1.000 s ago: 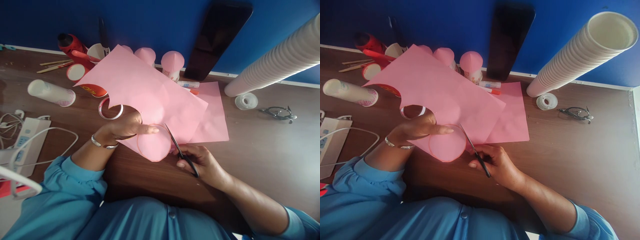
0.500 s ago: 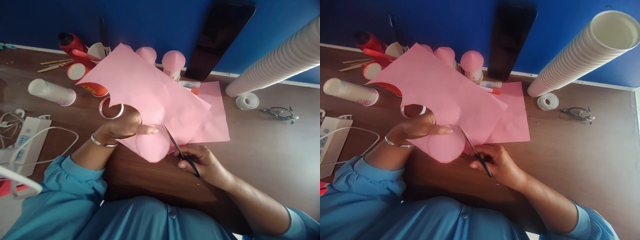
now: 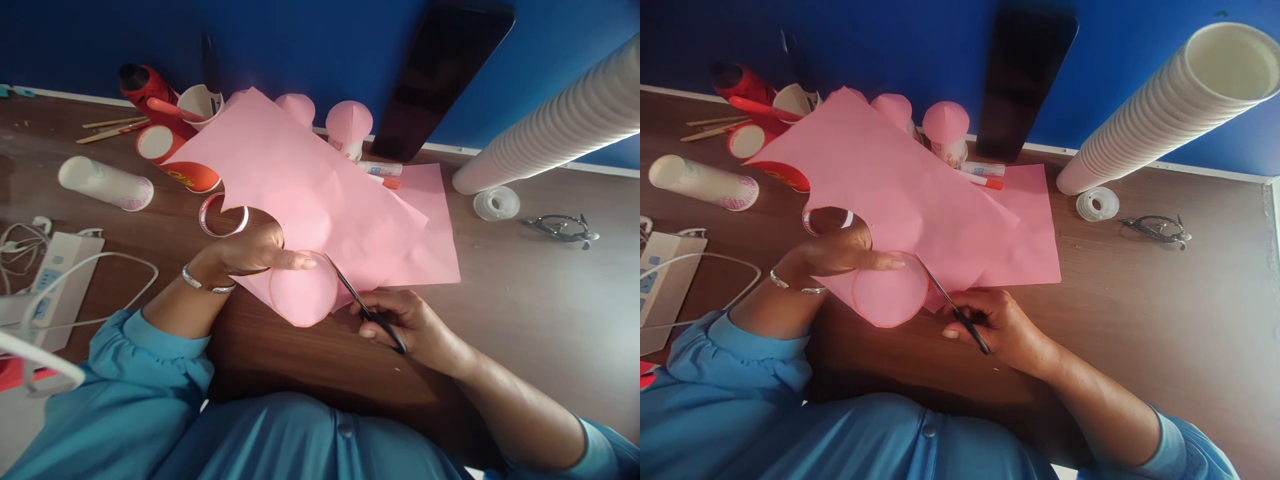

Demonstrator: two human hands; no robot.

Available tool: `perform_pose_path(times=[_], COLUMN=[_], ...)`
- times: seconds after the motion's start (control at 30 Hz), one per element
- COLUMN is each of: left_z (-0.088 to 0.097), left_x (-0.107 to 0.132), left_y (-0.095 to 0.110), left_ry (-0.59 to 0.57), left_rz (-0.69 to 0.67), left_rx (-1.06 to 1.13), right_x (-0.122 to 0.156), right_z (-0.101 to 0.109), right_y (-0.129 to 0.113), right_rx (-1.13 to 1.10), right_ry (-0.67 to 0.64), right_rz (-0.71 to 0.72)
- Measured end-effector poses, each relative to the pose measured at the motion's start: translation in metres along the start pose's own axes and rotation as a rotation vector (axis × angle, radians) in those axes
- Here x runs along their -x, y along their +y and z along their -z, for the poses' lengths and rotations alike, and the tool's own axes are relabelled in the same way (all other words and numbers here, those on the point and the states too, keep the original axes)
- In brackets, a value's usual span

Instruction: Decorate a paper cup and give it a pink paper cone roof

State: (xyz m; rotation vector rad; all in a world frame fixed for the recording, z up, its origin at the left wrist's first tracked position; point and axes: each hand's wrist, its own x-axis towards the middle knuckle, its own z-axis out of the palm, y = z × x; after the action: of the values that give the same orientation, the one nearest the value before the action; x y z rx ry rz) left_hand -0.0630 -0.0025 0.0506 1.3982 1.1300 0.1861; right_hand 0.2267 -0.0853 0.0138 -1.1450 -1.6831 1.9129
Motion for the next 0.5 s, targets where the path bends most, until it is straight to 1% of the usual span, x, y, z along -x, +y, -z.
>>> perform_pose_path(times=[0.07,0.13,0.27,0.33,0.4,0.5], left_z=[0.001,0.0,-0.005,-0.005,-0.004,-0.001], left_x=[0.0,-0.001,-0.004,-0.005,-0.005,-0.004], left_y=[0.001,0.005,0.014,0.017,0.017,0.01], left_ry=[-0.006,-0.021,-0.076,-0.085,-0.072,-0.068], left_rz=[0.025,0.017,-0.118,-0.158,-0.156,-0.118], left_rx=[-0.106,-0.148,-0.012,0.03,0.02,-0.04], right_x=[0.0,0.0,0.0,0.0,0.0,0.0], right_z=[0.001,0.001,0.0,-0.001,-0.001,-0.001], right_y=[0.0,-0.001,-0.003,-0.004,-0.004,-0.003], right_rx=[0.012,0.002,-0.046,-0.068,-0.082,-0.069], right_ry=[-0.005,-0.007,-0.013,-0.017,-0.022,-0.021], right_rz=[0.001,-0.008,-0.043,-0.046,-0.036,-0.025])
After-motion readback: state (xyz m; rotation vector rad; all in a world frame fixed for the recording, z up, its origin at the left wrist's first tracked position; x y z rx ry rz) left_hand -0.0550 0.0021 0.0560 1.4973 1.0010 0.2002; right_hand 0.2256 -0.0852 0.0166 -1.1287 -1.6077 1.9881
